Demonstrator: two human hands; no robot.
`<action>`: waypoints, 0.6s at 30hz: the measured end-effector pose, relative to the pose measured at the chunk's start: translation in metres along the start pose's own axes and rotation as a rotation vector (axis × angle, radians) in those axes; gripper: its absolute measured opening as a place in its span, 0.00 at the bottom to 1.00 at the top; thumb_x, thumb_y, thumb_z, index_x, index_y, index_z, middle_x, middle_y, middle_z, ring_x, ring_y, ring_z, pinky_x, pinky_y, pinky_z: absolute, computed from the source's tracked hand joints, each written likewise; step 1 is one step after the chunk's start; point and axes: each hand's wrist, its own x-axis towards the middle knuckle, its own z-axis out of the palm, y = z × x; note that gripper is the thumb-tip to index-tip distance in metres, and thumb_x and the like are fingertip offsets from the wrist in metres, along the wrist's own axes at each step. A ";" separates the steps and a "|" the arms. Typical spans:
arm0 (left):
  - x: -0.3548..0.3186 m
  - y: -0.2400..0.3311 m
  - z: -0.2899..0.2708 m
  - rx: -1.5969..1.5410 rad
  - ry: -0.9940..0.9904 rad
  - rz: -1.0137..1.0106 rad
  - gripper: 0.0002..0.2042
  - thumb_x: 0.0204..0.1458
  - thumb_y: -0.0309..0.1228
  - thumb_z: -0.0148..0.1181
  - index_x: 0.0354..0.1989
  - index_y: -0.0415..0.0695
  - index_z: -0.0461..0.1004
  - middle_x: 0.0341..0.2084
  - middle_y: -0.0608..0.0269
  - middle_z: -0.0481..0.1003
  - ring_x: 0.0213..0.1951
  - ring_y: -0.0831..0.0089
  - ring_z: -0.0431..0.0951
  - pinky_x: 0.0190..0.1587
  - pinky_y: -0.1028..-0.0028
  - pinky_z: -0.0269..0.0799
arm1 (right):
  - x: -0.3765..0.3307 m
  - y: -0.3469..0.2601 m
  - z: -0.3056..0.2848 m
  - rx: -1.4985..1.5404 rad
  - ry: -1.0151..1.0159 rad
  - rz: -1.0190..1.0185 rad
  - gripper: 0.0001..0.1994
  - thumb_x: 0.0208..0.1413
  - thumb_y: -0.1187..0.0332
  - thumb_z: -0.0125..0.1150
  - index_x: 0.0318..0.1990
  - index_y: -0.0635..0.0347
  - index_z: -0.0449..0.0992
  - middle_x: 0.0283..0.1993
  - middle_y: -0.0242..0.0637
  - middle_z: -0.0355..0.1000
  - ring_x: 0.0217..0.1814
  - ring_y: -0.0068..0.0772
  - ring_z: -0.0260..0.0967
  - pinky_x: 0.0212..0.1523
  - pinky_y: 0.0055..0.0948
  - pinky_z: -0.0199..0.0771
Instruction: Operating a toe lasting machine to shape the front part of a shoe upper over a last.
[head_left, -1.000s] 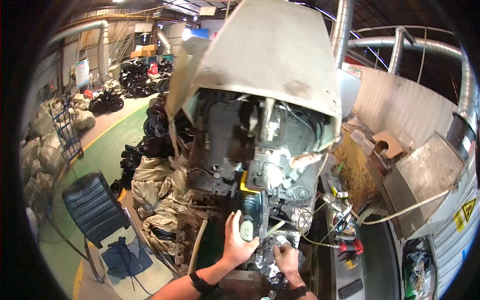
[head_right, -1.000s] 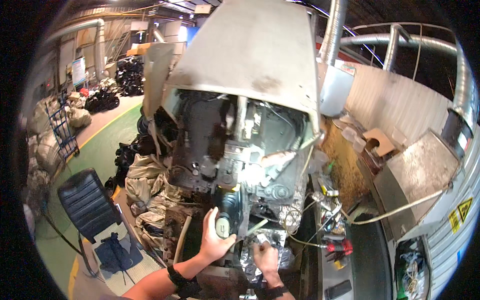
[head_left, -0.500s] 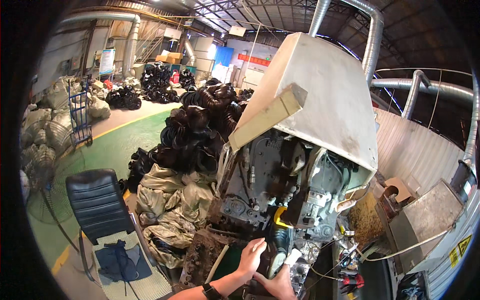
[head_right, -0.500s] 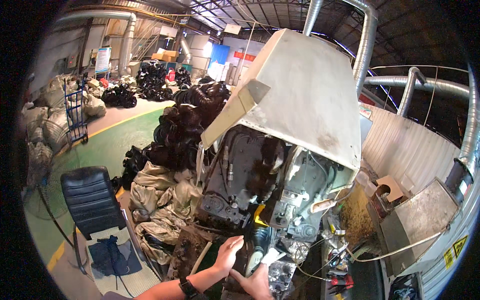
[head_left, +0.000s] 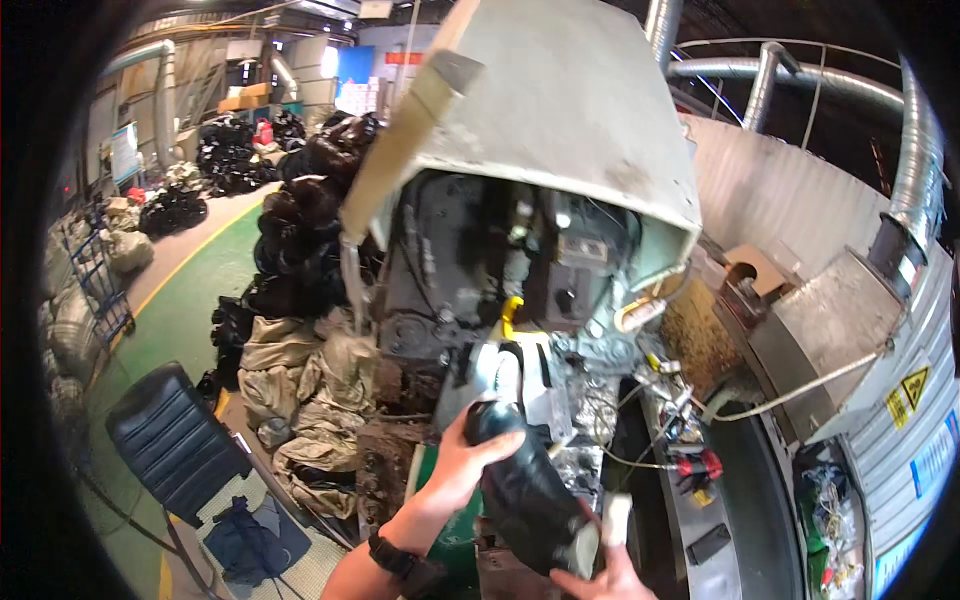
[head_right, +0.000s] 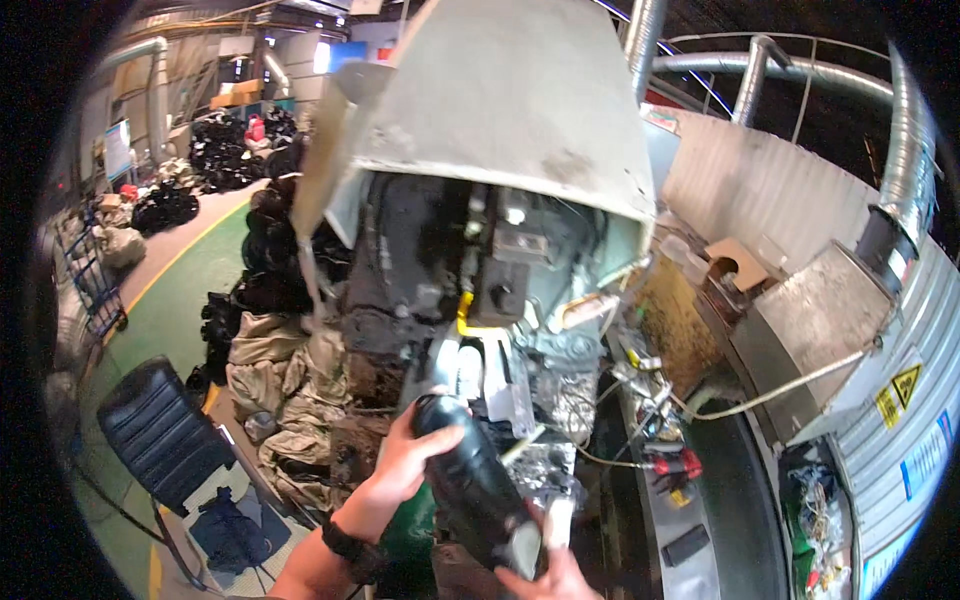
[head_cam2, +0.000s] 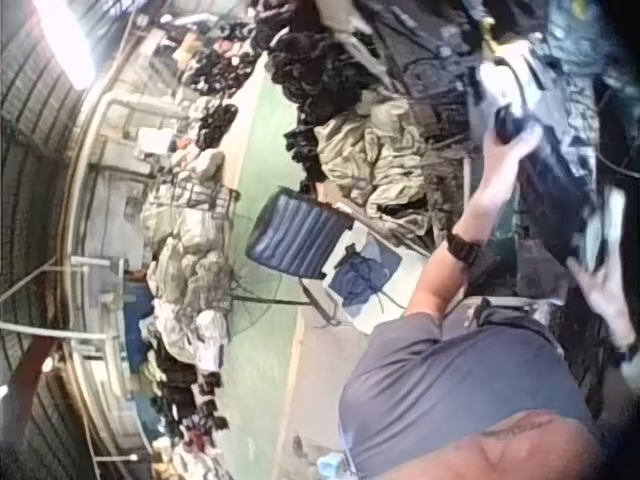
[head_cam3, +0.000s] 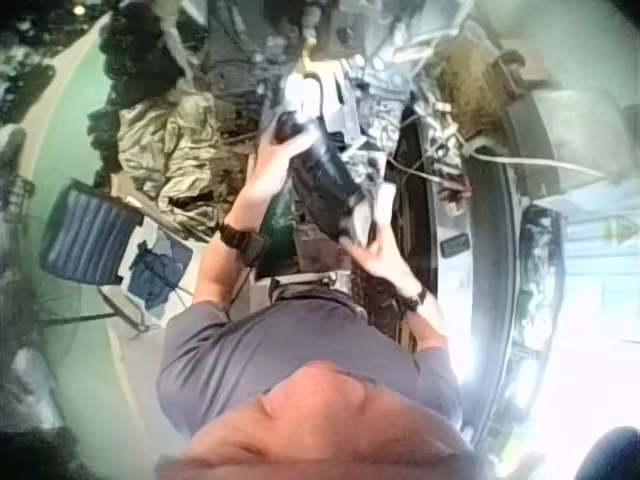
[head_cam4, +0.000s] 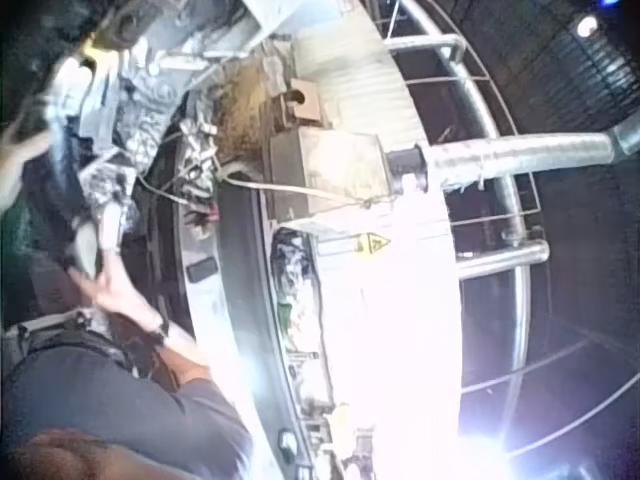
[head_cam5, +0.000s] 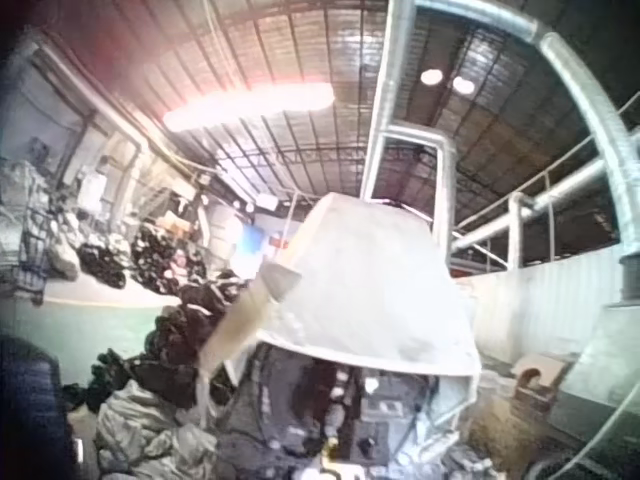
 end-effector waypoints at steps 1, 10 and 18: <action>-0.012 0.003 0.012 -0.039 -0.101 -0.048 0.31 0.49 0.18 0.68 0.63 0.35 0.64 0.52 0.52 0.77 0.53 0.64 0.78 0.59 0.64 0.71 | -0.023 0.012 -0.015 -0.346 -0.066 -0.056 0.56 0.45 0.54 0.78 0.73 0.72 0.46 0.67 0.62 0.60 0.70 0.52 0.59 0.67 0.43 0.61; -0.062 -0.075 0.140 -0.203 -0.266 -0.117 0.29 0.43 0.26 0.65 0.56 0.31 0.68 0.50 0.44 0.76 0.57 0.53 0.74 0.64 0.56 0.67 | -0.163 0.039 -0.091 -0.057 0.077 0.113 0.55 0.47 0.69 0.78 0.75 0.68 0.42 0.77 0.51 0.46 0.78 0.40 0.49 0.73 0.34 0.53; -0.099 -0.288 0.251 -0.103 -0.271 -0.900 0.21 0.62 0.46 0.58 0.51 0.40 0.74 0.46 0.57 0.78 0.48 0.64 0.78 0.53 0.63 0.74 | -0.260 0.089 -0.178 0.634 1.297 0.274 0.33 0.54 0.71 0.71 0.66 0.67 0.64 0.57 0.45 0.75 0.59 0.33 0.72 0.64 0.36 0.68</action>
